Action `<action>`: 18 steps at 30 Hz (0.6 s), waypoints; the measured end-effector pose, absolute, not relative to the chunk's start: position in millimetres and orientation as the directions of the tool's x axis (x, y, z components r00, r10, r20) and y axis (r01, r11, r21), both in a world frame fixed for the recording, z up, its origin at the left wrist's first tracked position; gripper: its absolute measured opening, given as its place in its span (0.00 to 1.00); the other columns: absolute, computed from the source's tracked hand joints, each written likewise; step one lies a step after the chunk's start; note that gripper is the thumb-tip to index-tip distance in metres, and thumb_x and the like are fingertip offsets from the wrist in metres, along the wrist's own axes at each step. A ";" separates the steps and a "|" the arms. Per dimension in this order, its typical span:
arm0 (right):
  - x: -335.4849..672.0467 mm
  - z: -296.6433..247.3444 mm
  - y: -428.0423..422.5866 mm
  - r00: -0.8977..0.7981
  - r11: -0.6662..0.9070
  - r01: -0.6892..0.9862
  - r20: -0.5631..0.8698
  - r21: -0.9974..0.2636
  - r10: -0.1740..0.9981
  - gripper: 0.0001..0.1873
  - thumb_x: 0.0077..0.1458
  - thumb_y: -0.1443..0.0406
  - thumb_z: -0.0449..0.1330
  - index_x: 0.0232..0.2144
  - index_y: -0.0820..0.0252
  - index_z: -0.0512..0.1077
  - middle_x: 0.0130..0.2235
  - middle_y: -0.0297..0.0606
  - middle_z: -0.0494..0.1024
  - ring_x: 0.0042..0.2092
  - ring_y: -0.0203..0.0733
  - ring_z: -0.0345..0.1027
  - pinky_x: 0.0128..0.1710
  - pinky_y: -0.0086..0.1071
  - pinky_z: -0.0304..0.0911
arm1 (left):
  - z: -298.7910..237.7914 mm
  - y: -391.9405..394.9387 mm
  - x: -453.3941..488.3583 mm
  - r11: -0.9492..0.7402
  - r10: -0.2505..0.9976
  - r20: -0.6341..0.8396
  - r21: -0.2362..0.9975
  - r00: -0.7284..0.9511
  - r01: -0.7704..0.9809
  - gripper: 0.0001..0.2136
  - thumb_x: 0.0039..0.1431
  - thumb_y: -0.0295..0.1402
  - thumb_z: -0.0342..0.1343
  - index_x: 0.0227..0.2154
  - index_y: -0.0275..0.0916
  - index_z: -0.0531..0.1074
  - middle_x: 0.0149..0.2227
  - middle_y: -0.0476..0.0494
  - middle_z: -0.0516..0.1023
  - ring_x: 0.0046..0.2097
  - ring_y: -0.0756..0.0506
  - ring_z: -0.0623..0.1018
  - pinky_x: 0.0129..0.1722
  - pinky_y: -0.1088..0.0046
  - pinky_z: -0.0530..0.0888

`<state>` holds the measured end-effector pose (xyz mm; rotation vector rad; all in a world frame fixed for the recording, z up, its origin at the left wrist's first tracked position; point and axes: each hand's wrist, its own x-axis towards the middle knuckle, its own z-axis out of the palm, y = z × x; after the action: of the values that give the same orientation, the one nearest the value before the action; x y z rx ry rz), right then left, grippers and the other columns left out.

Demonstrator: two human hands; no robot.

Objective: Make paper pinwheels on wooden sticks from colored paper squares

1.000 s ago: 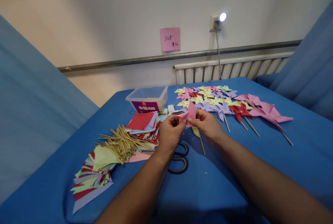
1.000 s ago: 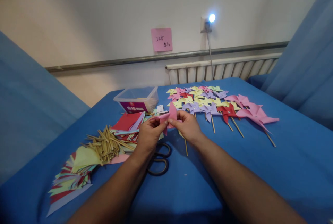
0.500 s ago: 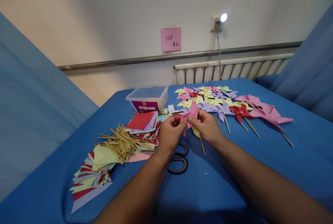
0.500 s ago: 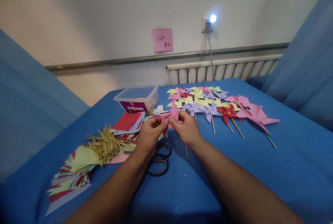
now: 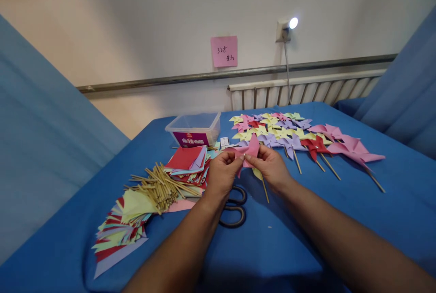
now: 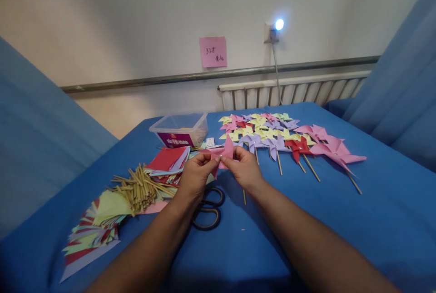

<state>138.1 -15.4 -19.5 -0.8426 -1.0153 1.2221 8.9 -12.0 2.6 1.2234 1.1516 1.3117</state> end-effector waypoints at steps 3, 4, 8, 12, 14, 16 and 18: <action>136.8 -20.9 -14.4 0.102 0.178 -0.332 0.152 -0.927 0.983 0.17 0.42 0.56 0.70 0.32 0.58 0.75 0.32 0.34 0.79 0.32 0.39 0.71 0.37 0.34 0.66 | 0.5 -11.8 10.5 -0.094 0.996 0.093 0.994 -0.020 -0.065 0.13 0.41 0.38 0.68 0.23 0.36 0.72 0.20 0.54 0.69 0.22 0.54 0.67 0.23 0.78 0.61; 136.8 -20.4 -14.1 0.126 0.180 -0.337 0.145 -0.924 0.981 0.17 0.42 0.56 0.70 0.32 0.58 0.75 0.32 0.34 0.79 0.32 0.39 0.71 0.36 0.34 0.66 | 0.1 -11.8 11.0 -0.088 0.996 0.088 0.993 -0.002 -0.082 0.13 0.41 0.38 0.68 0.25 0.35 0.73 0.22 0.53 0.72 0.24 0.53 0.69 0.25 0.78 0.64; 138.5 -16.1 -12.3 0.219 0.198 -0.414 0.114 -0.889 0.969 0.16 0.41 0.57 0.71 0.31 0.58 0.75 0.32 0.33 0.80 0.32 0.38 0.71 0.37 0.34 0.67 | 0.1 -13.5 11.0 -0.160 0.987 0.161 0.986 0.000 -0.044 0.17 0.45 0.36 0.66 0.39 0.36 0.75 0.37 0.41 0.80 0.37 0.46 0.78 0.38 0.71 0.73; 137.4 -12.7 -12.9 0.195 0.140 -0.525 0.042 -0.839 0.980 0.16 0.41 0.58 0.71 0.33 0.58 0.76 0.35 0.35 0.81 0.34 0.40 0.73 0.38 0.35 0.68 | 2.4 -20.7 8.5 -0.509 0.832 0.555 0.758 0.006 0.408 0.11 0.53 0.32 0.61 0.41 0.39 0.75 0.43 0.40 0.79 0.46 0.43 0.77 0.48 0.63 0.72; 135.0 -11.9 -15.2 0.167 0.092 -0.576 -0.007 -0.812 0.986 0.15 0.40 0.59 0.71 0.31 0.58 0.76 0.34 0.35 0.81 0.34 0.39 0.73 0.36 0.34 0.68 | 4.0 -24.9 7.8 -0.636 0.717 0.682 0.554 0.145 0.537 0.11 0.55 0.29 0.59 0.42 0.41 0.75 0.45 0.41 0.79 0.49 0.42 0.75 0.52 0.60 0.69; 132.6 -10.9 -18.5 0.147 0.064 -0.617 -0.035 -0.785 0.989 0.14 0.39 0.60 0.71 0.31 0.58 0.77 0.33 0.35 0.81 0.34 0.39 0.73 0.36 0.32 0.68 | 5.2 -27.5 7.5 -0.692 0.654 0.708 0.419 0.266 0.587 0.13 0.56 0.27 0.57 0.44 0.42 0.74 0.47 0.42 0.79 0.51 0.42 0.74 0.54 0.58 0.68; 130.7 -10.1 -22.1 0.133 0.048 -0.633 -0.048 -0.772 0.990 0.14 0.39 0.61 0.72 0.32 0.58 0.78 0.34 0.35 0.82 0.35 0.39 0.74 0.36 0.32 0.69 | 5.8 -28.0 7.2 -0.696 0.642 0.697 0.356 0.319 0.624 0.14 0.56 0.26 0.56 0.46 0.42 0.74 0.47 0.42 0.79 0.51 0.41 0.74 0.54 0.57 0.68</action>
<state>130.7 -22.1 -10.1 -0.7566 -0.5970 1.3561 7.2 -28.0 5.8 2.5340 1.2160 1.3551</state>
